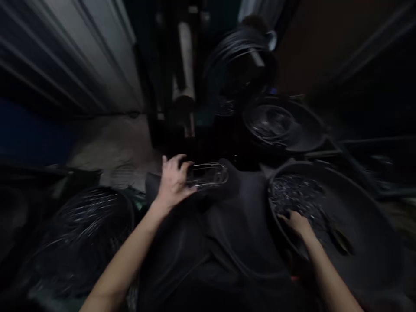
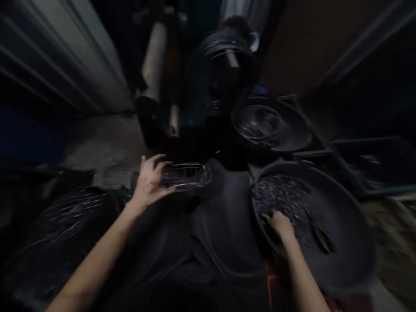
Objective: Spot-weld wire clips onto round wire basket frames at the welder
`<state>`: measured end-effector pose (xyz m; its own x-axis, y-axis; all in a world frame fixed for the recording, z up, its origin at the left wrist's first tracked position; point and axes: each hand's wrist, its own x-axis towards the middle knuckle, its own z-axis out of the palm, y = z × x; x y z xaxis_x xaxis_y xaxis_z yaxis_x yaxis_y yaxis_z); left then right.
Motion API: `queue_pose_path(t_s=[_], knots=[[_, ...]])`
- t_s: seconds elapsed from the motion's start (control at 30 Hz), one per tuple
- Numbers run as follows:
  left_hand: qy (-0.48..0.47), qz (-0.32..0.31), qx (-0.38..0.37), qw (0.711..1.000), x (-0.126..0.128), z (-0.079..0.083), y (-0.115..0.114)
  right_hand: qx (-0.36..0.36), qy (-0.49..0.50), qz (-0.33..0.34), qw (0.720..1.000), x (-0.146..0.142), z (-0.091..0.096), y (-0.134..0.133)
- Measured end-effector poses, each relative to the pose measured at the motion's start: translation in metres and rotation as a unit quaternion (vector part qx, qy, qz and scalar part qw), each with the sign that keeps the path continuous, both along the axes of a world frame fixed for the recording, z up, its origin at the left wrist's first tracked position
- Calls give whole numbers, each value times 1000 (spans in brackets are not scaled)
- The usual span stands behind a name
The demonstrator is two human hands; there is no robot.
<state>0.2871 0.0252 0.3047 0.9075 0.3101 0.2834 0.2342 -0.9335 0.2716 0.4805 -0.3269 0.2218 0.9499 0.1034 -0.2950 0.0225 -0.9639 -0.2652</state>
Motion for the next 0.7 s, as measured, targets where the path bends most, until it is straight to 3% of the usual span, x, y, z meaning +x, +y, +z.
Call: queue_pose_path(t_s=[0.2,0.3,0.37,0.43,0.53,0.6,0.7], knots=[[63,-11,-47,997,0,-22,-13,-58,53,5,997,-4,-38,-23],[80,-22,-41,996,-1,-25,-19,-88,19,-38,995,-1,-38,-38],[99,-29,-32,994,-2,-25,-19,-84,-20,-67,994,-4,-27,-40],[113,-37,-26,993,-2,-23,-18,-23,-81,-102,991,-13,-9,-32],[109,-40,-37,993,-3,-21,-18,175,-161,-124,963,-34,15,-6],[100,-38,-52,993,-3,-21,-17,270,-126,-85,951,-48,19,15],[86,-34,-61,994,-3,-20,-16,290,-18,-34,956,-64,13,43]])
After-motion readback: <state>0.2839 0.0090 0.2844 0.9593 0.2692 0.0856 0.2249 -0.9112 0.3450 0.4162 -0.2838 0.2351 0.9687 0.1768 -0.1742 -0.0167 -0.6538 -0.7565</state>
